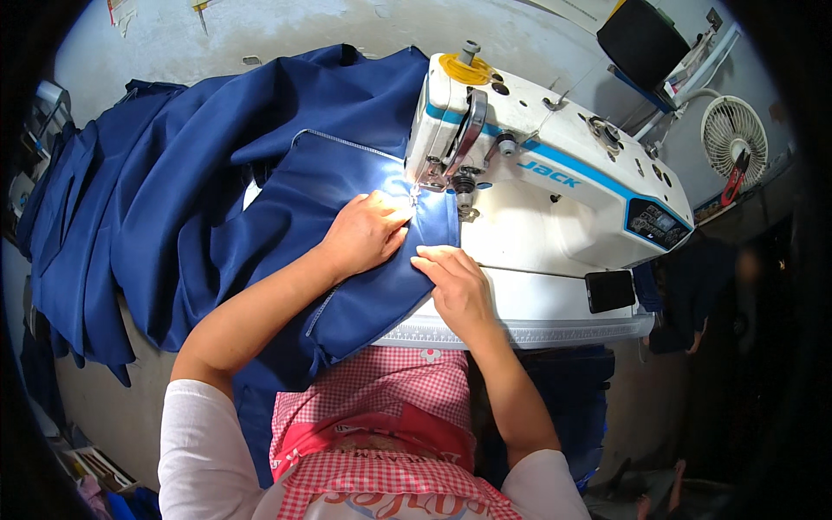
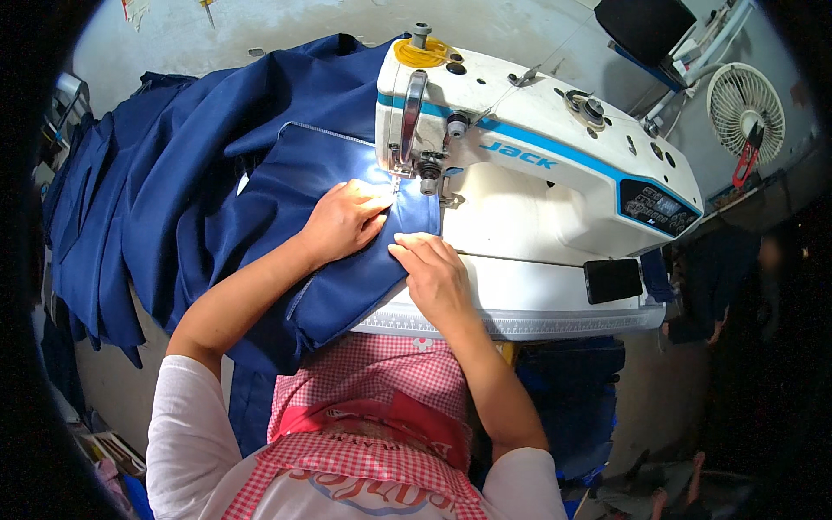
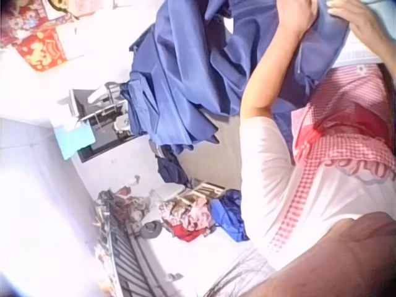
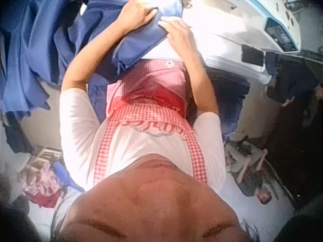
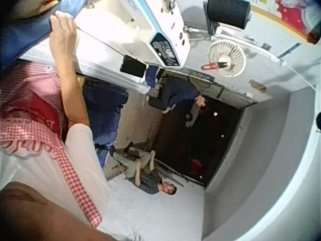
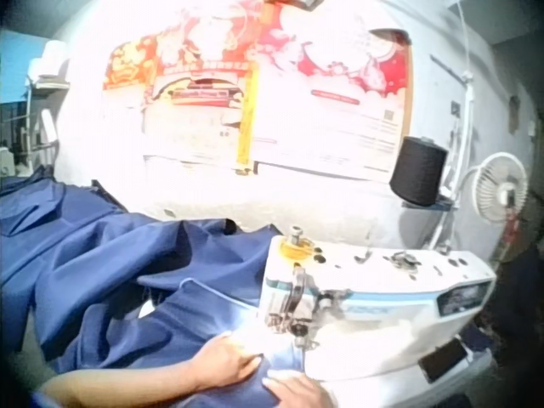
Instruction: The person sews a blue fabric using a sewing machine. They guide the fabric under the needle, stitch along the edge, and periodically adjust the material to continue sewing.
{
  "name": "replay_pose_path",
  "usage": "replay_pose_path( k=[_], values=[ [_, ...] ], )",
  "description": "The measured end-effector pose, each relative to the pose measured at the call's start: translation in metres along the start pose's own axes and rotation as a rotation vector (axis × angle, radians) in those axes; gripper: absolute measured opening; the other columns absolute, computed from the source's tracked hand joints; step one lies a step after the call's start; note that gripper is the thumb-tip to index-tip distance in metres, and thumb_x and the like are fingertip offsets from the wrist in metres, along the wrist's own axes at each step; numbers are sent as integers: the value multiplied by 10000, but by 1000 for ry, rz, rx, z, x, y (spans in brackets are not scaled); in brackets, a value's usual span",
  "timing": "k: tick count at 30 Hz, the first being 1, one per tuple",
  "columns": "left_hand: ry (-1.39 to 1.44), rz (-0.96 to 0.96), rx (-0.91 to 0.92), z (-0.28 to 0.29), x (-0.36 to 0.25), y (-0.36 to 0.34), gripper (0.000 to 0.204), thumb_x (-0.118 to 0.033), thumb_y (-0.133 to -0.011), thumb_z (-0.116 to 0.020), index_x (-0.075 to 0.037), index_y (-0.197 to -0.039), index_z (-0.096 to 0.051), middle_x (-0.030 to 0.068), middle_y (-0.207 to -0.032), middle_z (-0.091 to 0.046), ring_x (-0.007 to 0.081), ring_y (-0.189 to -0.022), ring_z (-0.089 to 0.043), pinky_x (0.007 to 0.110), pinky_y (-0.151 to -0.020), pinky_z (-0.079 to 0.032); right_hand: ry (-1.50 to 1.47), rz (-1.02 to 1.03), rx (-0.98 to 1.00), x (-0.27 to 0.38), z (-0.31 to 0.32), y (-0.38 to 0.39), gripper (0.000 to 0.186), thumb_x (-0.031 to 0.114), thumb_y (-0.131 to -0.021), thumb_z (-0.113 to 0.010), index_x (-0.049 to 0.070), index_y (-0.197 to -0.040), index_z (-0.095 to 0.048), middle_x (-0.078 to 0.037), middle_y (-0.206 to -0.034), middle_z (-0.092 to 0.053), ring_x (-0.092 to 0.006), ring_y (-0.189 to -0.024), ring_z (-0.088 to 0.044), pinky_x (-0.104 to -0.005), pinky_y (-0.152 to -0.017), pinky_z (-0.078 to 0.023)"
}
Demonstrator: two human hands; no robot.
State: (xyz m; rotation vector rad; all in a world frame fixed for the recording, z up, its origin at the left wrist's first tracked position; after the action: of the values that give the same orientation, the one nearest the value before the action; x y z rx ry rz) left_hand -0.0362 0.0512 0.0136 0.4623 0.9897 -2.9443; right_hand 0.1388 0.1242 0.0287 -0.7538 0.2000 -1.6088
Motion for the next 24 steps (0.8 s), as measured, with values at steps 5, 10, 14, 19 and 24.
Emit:
replay_pose_path(
  k=[5,10,14,19,24],
  values=[
    [17,-15,-7,1,1,3,154,-156,-795,-640,-81,-929,-647,72,-846,-612,275,-838,-579,384,-735,-454,58,81,-191,4,-6,-5,133,-57,-709,-645,32,-807,-651,-68,-798,-655,-221,-790,-646,-319,-693,-537],
    [15,18,68,5,-1,3,195,-131,-788,-674,-62,-970,-692,83,-960,-666,268,-897,-613,368,-800,-486,65,105,-170,2,-8,-2,113,-42,-706,-667,39,-782,-648,-65,-797,-650,-206,-773,-638,-303,-668,-535],
    [24,0,72,3,3,3,185,-132,-789,-673,-60,-957,-699,78,-984,-675,259,-908,-619,363,-805,-488,63,99,-157,3,-8,-2,137,-49,-695,-659,45,-794,-647,-61,-796,-650,-206,-772,-636,-304,-663,-535],
    [11,-47,26,4,6,1,157,-190,-801,-649,-71,-899,-680,62,-884,-640,251,-860,-593,369,-772,-455,56,86,-181,4,-12,-4,165,-64,-682,-636,51,-800,-645,-58,-792,-646,-215,-763,-629,-316,-659,-535],
    [82,112,108,13,-28,24,390,-291,-811,-693,6,-1061,-659,170,-1134,-636,328,-1088,-579,424,-1016,-396,60,71,-212,0,-11,-2,225,-86,-651,-608,60,-816,-653,-54,-810,-650,-226,-781,-628,-330,-659,-538]
  ],
)
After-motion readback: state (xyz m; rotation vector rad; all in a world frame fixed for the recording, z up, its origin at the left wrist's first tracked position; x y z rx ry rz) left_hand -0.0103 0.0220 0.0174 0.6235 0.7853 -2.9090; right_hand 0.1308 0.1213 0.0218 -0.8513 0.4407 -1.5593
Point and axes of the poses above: each hand's wrist, its own y-axis away from the middle knuckle, its own z-axis out of the back of the hand, x = y × z, the point moved 2 cm from there along -y, towards the middle knuckle
